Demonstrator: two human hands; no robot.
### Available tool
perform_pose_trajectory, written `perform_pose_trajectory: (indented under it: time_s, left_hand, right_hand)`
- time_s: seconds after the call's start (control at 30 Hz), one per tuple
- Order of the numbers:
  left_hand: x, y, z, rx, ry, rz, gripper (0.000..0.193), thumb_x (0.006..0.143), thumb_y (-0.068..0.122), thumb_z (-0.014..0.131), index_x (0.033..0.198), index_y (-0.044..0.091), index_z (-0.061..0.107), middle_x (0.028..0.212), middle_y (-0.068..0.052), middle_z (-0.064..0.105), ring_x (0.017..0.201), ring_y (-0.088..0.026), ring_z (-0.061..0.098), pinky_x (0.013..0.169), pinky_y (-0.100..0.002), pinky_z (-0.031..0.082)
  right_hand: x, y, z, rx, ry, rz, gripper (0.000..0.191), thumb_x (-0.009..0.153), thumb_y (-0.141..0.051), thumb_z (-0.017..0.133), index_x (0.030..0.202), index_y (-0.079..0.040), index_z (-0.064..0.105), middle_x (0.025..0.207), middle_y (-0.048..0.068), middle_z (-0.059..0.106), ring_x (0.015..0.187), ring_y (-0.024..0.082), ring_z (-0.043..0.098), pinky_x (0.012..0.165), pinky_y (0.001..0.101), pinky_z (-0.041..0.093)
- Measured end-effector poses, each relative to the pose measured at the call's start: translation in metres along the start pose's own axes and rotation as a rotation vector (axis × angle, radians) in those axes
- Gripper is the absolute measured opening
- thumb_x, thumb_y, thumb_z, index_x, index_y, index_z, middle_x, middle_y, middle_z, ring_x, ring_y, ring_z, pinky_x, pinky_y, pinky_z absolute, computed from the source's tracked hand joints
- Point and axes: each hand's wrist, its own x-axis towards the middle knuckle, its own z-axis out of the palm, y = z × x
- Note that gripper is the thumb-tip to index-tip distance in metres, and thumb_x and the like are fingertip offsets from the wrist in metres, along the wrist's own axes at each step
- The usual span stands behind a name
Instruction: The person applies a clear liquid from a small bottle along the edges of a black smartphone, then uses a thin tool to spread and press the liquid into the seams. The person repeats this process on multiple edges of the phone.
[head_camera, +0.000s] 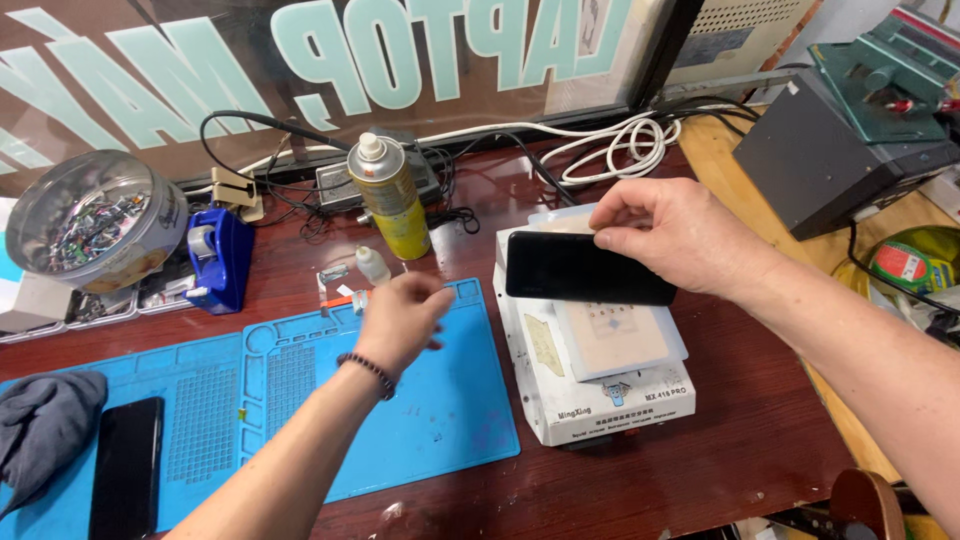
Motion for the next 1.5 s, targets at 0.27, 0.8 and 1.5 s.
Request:
perform_pose_trajectory:
  time_s: [0.27,0.8,1.5]
  left_hand:
    - [-0.009,0.094,0.037,-0.225,-0.261,-0.012,0.046,0.086,0.033,0.076,0.118,0.001,0.068,0.103,-0.008,0.073,0.087,-0.017,0.069,0.062,-0.034,0.060]
    - [0.005,0.123,0.086,-0.536,-0.467,0.004,0.037,0.096,0.025,0.058,0.130,0.011,0.053,0.109,-0.008,0.069,0.092,-0.027,0.073,0.059,-0.042,0.067]
    - [0.005,0.129,0.105,-0.186,-0.253,0.065,0.055,0.077,0.009,0.082,0.122,-0.001,0.052,0.108,-0.015,0.070,0.085,-0.025,0.076,0.052,-0.034,0.067]
  right_hand:
    - [0.002,0.002,-0.005,0.178,0.172,0.059,0.016,0.089,-0.009,0.075,0.103,-0.003,0.073,0.091,0.003,0.075,0.084,0.010,0.069,0.077,0.0259,0.056]
    - [-0.015,0.035,0.005,0.841,0.186,0.405,0.012,0.095,-0.014,0.067,0.103,-0.005,0.070,0.093,0.003,0.071,0.084,0.013,0.067,0.077,0.0298,0.057]
    - [0.010,0.059,-0.007,0.573,-0.062,0.499,0.010,0.094,-0.015,0.069,0.093,-0.005,0.072,0.080,0.003,0.067,0.070,0.011,0.061,0.066,0.0282,0.053]
